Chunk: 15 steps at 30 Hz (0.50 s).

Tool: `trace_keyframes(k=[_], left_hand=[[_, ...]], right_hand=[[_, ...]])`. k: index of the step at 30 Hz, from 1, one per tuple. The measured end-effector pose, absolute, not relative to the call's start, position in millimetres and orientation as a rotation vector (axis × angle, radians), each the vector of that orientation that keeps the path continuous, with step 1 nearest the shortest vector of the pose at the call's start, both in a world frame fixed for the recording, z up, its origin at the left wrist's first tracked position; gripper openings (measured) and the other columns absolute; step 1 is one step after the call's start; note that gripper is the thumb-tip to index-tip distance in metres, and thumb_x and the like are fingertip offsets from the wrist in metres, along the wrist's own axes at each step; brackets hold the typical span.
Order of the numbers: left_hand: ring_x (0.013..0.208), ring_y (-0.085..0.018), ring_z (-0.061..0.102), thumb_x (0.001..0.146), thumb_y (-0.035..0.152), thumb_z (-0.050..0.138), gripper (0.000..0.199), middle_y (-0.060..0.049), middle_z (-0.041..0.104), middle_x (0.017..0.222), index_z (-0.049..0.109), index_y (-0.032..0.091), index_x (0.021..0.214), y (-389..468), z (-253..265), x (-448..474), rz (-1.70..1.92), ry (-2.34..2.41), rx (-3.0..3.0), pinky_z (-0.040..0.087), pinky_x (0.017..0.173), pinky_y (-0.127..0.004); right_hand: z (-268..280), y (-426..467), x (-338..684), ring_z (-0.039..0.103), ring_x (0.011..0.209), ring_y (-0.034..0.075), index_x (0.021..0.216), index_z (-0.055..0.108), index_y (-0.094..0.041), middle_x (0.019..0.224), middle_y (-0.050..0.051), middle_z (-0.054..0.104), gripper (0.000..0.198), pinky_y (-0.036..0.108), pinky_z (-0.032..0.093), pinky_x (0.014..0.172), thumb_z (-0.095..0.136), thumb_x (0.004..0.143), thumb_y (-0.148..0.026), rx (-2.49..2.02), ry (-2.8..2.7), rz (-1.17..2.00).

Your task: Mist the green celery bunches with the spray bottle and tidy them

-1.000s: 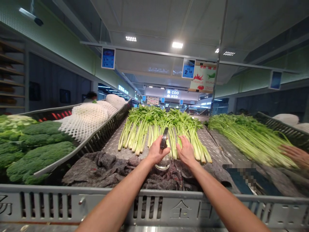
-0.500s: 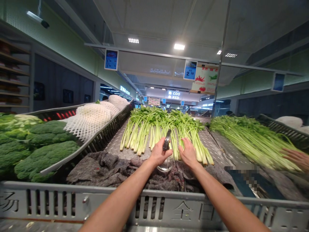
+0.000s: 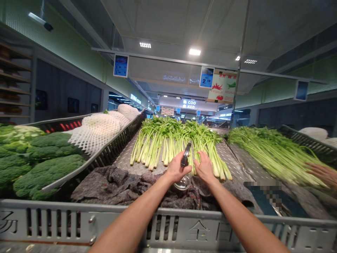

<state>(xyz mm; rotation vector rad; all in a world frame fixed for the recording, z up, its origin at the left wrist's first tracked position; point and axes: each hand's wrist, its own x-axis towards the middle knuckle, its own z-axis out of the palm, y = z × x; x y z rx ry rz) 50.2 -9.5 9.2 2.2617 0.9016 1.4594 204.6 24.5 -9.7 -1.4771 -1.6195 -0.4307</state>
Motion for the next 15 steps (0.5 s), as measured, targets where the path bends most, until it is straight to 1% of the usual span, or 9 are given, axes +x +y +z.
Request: trace_keyframes(k=[3, 6, 11, 15], left_hand=[[0.066, -0.013, 0.054, 0.062, 0.020, 0.054, 0.034, 0.000, 0.058, 0.074, 0.051, 0.018, 0.096, -13.8, 10.9, 51.1, 1.459, 0.867, 2.276, 0.043, 0.066, -0.027], [0.066, -0.013, 0.054, 0.062, 0.022, 0.054, 0.036, 0.001, 0.058, 0.073, 0.051, 0.018, 0.097, -15.6, 14.4, 43.6, 1.497, 0.879, 2.246, 0.043, 0.065, -0.026], [0.067, -0.014, 0.053, 0.064, 0.029, 0.053, 0.038, 0.000, 0.056, 0.073, 0.049, 0.018, 0.099, -6.3, 18.6, 12.6, 1.698, 1.154, 2.029, 0.042, 0.064, -0.028], [0.067, -0.014, 0.052, 0.063, 0.030, 0.053, 0.033, 0.001, 0.054, 0.069, 0.052, 0.018, 0.093, 0.6, 18.6, -3.0, 1.717, 1.290, 1.975, 0.041, 0.065, -0.028]], right_hand=[[-10.7, 25.0, 206.6, 0.038, 0.115, 0.022, 0.112, 0.047, -0.014, 0.121, 0.012, 0.044, 0.039, 0.037, 0.032, 0.092, 0.038, 0.075, -0.025, -1.480, -1.612, -0.441], [-11.3, 24.9, 210.0, 0.039, 0.113, 0.022, 0.112, 0.047, -0.014, 0.122, 0.012, 0.043, 0.039, 0.036, 0.032, 0.092, 0.039, 0.075, -0.024, -1.504, -1.610, -0.445], [-9.7, 22.7, 215.6, 0.040, 0.112, 0.023, 0.113, 0.046, -0.012, 0.121, 0.014, 0.043, 0.041, 0.036, 0.033, 0.090, 0.038, 0.074, -0.023, -1.570, -1.619, -0.415], [-9.3, 21.8, 215.6, 0.040, 0.111, 0.024, 0.113, 0.045, -0.013, 0.121, 0.013, 0.043, 0.041, 0.037, 0.034, 0.087, 0.037, 0.074, -0.023, -1.599, -1.606, -0.397]])
